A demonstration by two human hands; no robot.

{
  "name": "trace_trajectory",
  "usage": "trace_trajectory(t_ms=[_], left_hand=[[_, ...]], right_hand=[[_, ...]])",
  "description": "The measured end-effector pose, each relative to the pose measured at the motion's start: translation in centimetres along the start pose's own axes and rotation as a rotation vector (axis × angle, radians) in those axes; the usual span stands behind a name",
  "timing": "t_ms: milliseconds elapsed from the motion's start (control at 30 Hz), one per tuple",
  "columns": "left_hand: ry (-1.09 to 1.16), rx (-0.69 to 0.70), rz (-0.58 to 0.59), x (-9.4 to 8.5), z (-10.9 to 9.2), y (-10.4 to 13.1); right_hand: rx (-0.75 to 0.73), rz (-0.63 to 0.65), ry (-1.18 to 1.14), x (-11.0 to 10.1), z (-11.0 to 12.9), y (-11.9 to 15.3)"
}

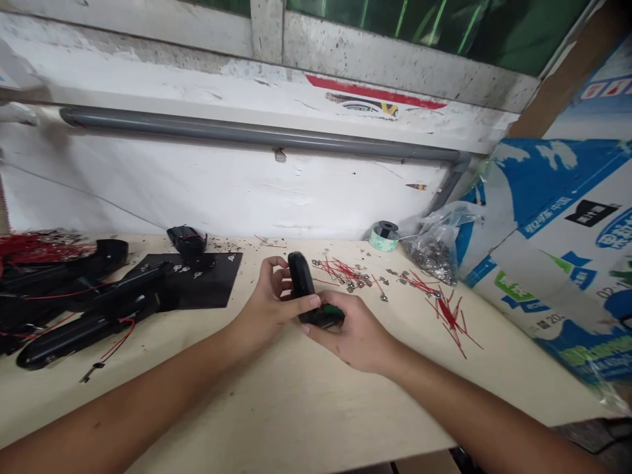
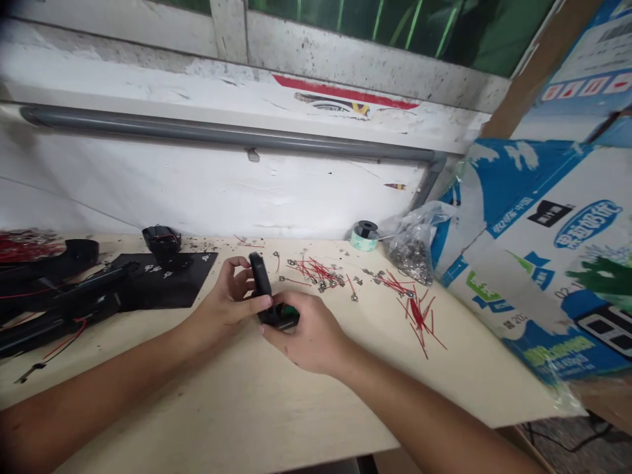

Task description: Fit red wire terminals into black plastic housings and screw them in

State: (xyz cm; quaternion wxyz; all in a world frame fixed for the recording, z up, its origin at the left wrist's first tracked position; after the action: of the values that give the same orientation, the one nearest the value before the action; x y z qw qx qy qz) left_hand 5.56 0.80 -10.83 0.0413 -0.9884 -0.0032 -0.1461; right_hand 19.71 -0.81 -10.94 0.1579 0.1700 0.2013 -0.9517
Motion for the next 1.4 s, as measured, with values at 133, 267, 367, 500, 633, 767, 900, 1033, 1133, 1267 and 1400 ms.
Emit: trace_trajectory(t_ms=[133,267,367,500,633,767,900,1033,1133,1267,1400], left_hand=[[0.12,-0.029,-0.031,-0.6,0.0,-0.3],[0.188,-0.066,-0.081,-1.2,-0.1,-0.7],[0.158,-0.08,-0.041,-1.1,-0.1,-0.8],[0.124,-0.032,-0.023,-1.0,-0.2,-0.7],[0.008,-0.011,0.089,-0.3,0.2,-0.1],[-0.179,0.114,0.294,1.3,-0.1,1.6],[-0.274,0.12,0.471,2.5,0.3,3.7],[-0.36,0.139,0.476,2.5,0.5,4.2],[-0.446,0.154,0.431,2.2,0.6,3.7],[-0.405,0.131,0.361,1.8,0.7,2.5],[-0.325,0.21,-0.047,-1.2,-0.8,0.0]], right_hand=[[0.044,-0.018,-0.065,-0.7,-0.4,-0.7],[0.031,-0.04,-0.147,-1.9,-0.5,-1.5],[-0.024,-0.021,-0.148,-2.0,-0.5,-1.8],[-0.122,-0.226,0.026,-3.0,-0.9,-1.3],[-0.34,-0.362,0.346,-3.7,-0.2,-0.3],[-0.459,-0.374,0.53,-4.3,0.4,-0.1],[-0.526,-0.454,0.564,-5.5,0.7,-0.3],[-0.548,-0.442,0.548,-5.9,0.7,-0.5],[-0.541,-0.381,0.536,-5.4,0.5,-0.6],[-0.543,-0.324,0.483,-4.8,0.7,-0.6],[-0.484,-0.552,0.414,-7.4,1.4,-0.8]])
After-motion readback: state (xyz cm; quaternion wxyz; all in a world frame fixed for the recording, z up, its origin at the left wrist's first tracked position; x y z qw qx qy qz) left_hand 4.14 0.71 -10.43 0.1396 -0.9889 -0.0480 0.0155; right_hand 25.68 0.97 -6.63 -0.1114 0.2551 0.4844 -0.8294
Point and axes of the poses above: each hand's wrist, its own y-axis away from the middle knuckle, its own x-axis out of the palm, z = x × y, the point moved 6 cm from there along -y, towards the middle knuckle, and after that the axes turned 10 degrees about -z, right-handed, at the moved point
